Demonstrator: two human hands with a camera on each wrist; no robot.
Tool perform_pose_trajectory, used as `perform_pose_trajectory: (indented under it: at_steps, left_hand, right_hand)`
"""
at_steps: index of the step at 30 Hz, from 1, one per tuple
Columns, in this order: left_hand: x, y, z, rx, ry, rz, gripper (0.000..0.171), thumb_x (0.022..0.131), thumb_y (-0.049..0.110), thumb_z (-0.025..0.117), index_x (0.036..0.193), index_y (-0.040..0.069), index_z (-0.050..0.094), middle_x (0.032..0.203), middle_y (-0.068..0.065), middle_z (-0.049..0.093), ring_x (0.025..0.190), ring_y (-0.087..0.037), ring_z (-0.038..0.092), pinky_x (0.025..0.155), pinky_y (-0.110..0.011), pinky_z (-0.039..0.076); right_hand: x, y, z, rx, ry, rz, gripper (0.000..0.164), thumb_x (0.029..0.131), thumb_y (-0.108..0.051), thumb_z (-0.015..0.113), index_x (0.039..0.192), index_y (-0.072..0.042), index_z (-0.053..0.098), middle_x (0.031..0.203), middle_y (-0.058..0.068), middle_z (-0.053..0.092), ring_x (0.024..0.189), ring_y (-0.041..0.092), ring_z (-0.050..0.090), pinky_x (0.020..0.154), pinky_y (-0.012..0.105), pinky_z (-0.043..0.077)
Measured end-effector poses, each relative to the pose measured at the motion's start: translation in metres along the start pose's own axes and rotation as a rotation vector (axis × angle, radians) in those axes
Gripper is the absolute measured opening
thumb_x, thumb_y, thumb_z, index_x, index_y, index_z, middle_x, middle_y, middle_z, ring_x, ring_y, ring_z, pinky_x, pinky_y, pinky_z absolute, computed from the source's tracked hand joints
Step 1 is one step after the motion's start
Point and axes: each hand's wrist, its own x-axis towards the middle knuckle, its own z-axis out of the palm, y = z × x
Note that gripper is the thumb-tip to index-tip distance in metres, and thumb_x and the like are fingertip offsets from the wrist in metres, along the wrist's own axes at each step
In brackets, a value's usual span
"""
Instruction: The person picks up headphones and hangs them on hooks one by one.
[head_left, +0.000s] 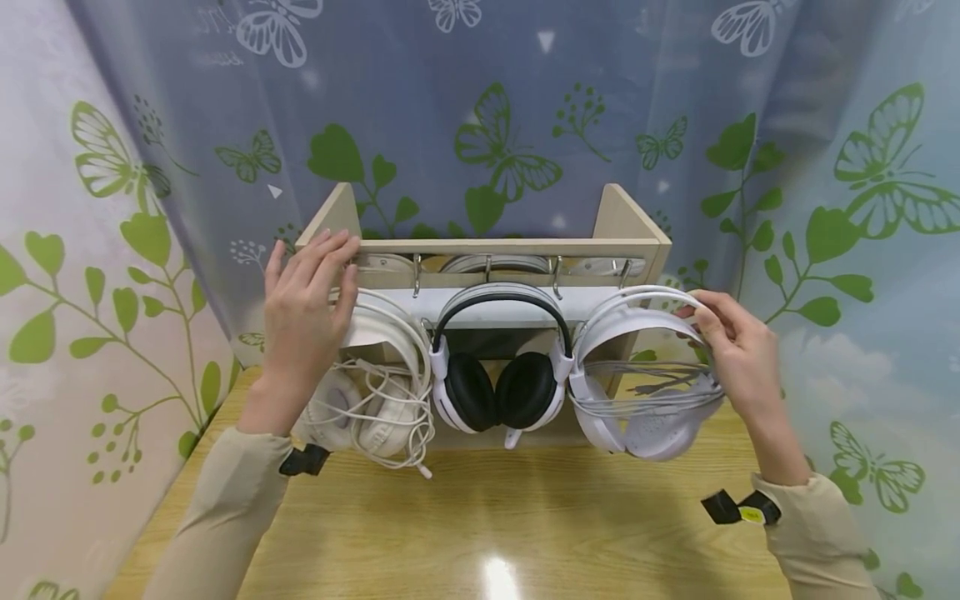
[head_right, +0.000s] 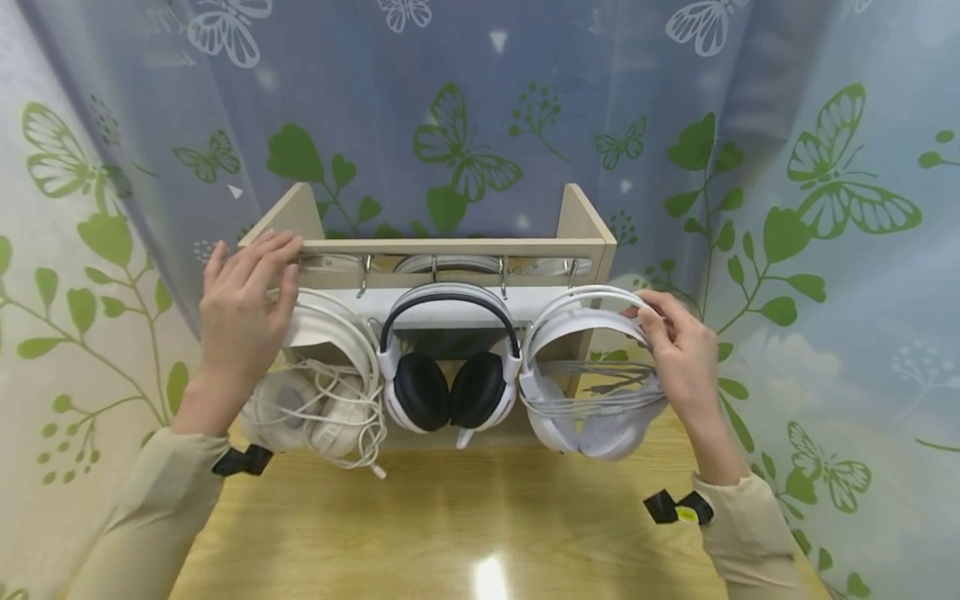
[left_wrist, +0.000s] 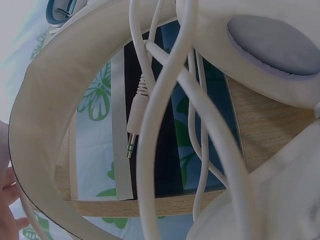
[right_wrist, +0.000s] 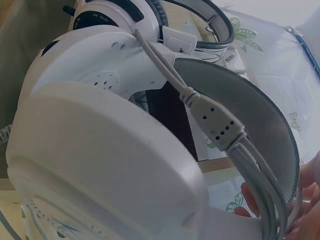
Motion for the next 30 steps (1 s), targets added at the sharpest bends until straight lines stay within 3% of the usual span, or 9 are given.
perform_pose_trajectory:
  at_steps: [14,24,30]
  left_hand:
    - [0.001,0.001,0.002,-0.013,0.025,-0.009,0.03,0.104,0.018,0.056,0.127,0.005,0.07,0.132,-0.011,0.068,0.128,-0.032,0.059,0.122,-0.053,0.022]
    - [0.001,0.002,0.002,-0.022,0.024,-0.015,0.03,0.103,0.018,0.056,0.127,0.005,0.07,0.131,-0.011,0.068,0.128,-0.032,0.059,0.122,-0.052,0.022]
    - [0.001,0.002,0.001,-0.018,0.021,-0.018,0.03,0.103,0.018,0.056,0.127,0.006,0.07,0.131,-0.01,0.068,0.128,-0.031,0.059,0.122,-0.052,0.022]
  right_hand:
    - [0.001,0.01,0.005,0.073,-0.023,0.027,0.033,0.108,-0.017,0.05,0.131,0.004,0.061,0.099,-0.028,0.065,0.086,-0.012,0.064,0.072,0.007,0.051]
    - [-0.004,0.019,0.006,0.172,-0.05,0.039,0.036,0.108,-0.017,0.048,0.139,-0.002,0.058,0.109,-0.021,0.067,0.107,-0.004,0.061,0.087,0.009,0.047]
    - [-0.006,0.028,0.006,0.207,-0.045,0.081,0.038,0.107,-0.02,0.051,0.141,-0.004,0.058,0.108,-0.023,0.068,0.1,-0.004,0.064,0.085,0.01,0.05]
